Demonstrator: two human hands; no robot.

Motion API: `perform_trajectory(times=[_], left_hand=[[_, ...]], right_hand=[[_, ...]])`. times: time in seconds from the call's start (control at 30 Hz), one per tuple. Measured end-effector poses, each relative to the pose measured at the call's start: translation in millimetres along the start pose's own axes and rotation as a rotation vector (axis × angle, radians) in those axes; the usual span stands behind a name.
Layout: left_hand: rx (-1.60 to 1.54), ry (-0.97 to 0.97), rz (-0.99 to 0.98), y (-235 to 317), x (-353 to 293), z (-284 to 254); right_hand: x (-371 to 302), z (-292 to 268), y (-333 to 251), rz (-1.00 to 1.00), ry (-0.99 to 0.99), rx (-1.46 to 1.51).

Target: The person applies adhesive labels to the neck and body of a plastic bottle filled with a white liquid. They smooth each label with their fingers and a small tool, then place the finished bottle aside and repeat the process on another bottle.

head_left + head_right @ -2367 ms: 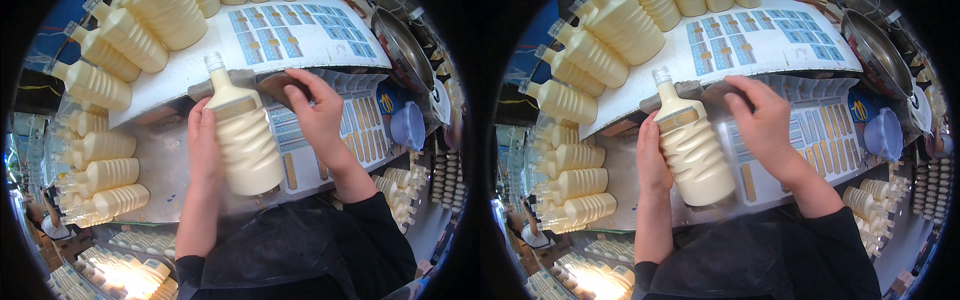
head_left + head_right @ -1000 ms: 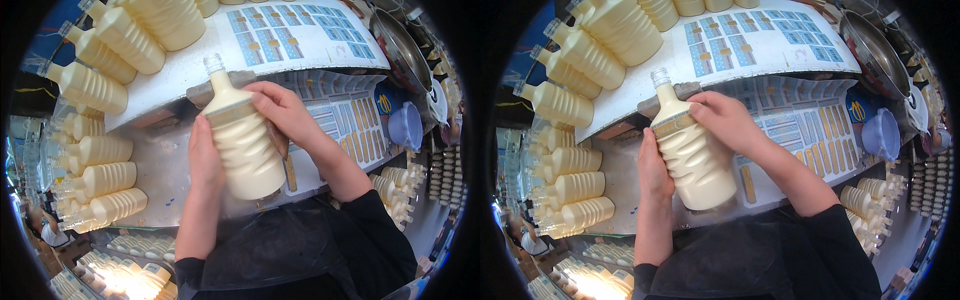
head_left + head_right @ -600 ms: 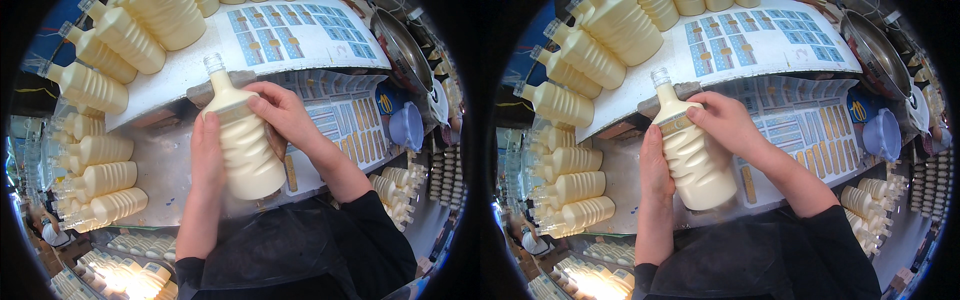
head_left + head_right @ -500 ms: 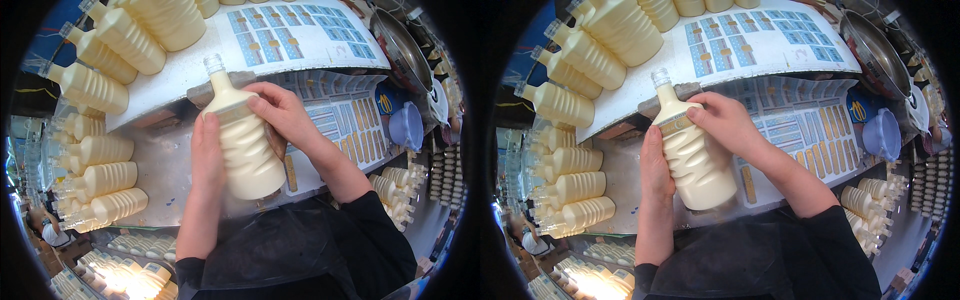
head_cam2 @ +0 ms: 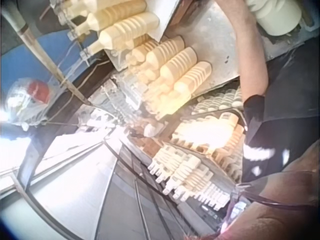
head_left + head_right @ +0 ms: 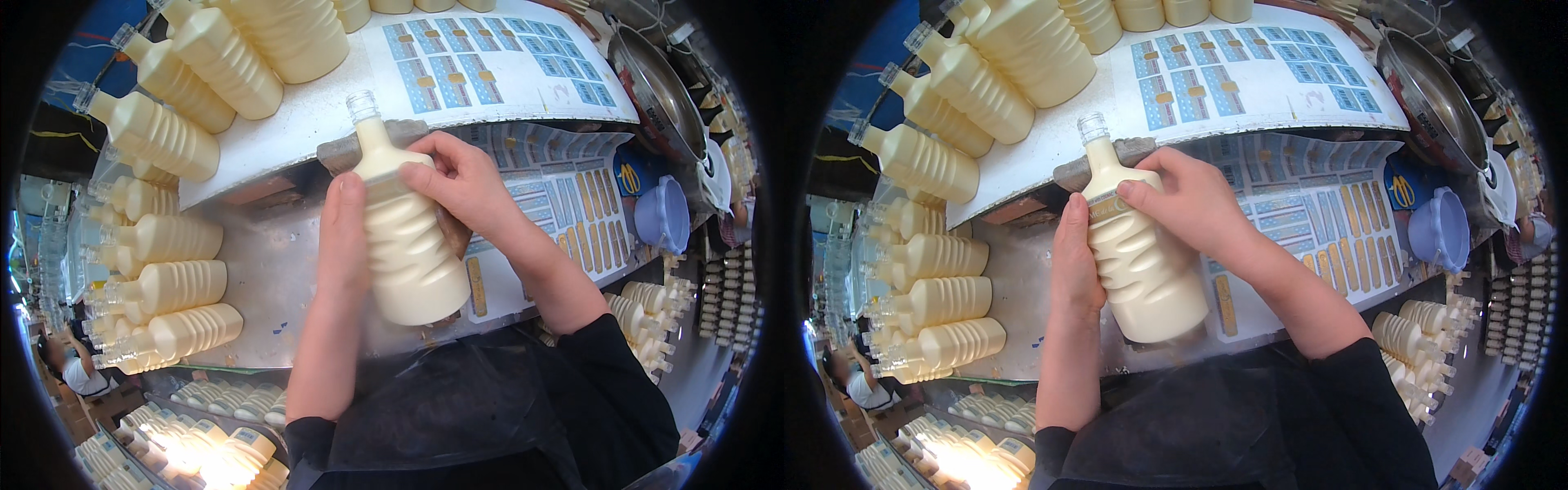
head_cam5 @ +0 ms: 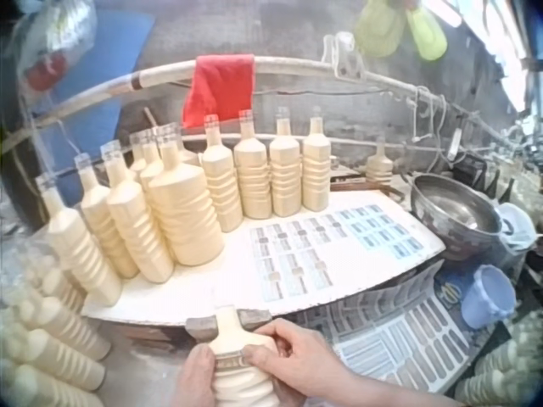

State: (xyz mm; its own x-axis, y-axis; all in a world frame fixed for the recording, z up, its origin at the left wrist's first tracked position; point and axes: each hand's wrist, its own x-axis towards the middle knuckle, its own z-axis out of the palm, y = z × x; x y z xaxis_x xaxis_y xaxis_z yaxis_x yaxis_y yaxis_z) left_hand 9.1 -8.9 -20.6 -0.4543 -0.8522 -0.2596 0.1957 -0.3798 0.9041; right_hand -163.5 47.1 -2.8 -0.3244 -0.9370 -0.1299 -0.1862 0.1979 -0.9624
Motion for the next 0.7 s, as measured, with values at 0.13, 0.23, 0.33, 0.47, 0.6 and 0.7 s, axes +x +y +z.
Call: perform_trajectory(times=[0.13, 0.23, 0.33, 0.47, 0.6, 0.7], left_hand=[[-0.037, 0.003, -0.004, -3, 0, 0], [-0.072, 0.014, -0.044, -6, 2, -4], [-0.101, 0.019, -0.07, -5, 2, -5], [-0.138, 0.044, -0.081, -6, 1, -8], [-0.256, 0.002, -0.112, 2, -4, 0], [-0.164, 0.045, -0.132, -2, -3, 0]], right_hand=[[1, 0, 5, 0.002, -0.032, 0.155], [-1, -14, -1, 0.057, -0.152, 0.331], [-2, -20, 9, 0.03, -0.22, 0.437], [-5, -18, 11, 0.021, -0.216, 0.383], [-8, -14, 12, -0.065, -0.156, 0.267], [-8, -11, 5, -0.038, -0.157, 0.148]])
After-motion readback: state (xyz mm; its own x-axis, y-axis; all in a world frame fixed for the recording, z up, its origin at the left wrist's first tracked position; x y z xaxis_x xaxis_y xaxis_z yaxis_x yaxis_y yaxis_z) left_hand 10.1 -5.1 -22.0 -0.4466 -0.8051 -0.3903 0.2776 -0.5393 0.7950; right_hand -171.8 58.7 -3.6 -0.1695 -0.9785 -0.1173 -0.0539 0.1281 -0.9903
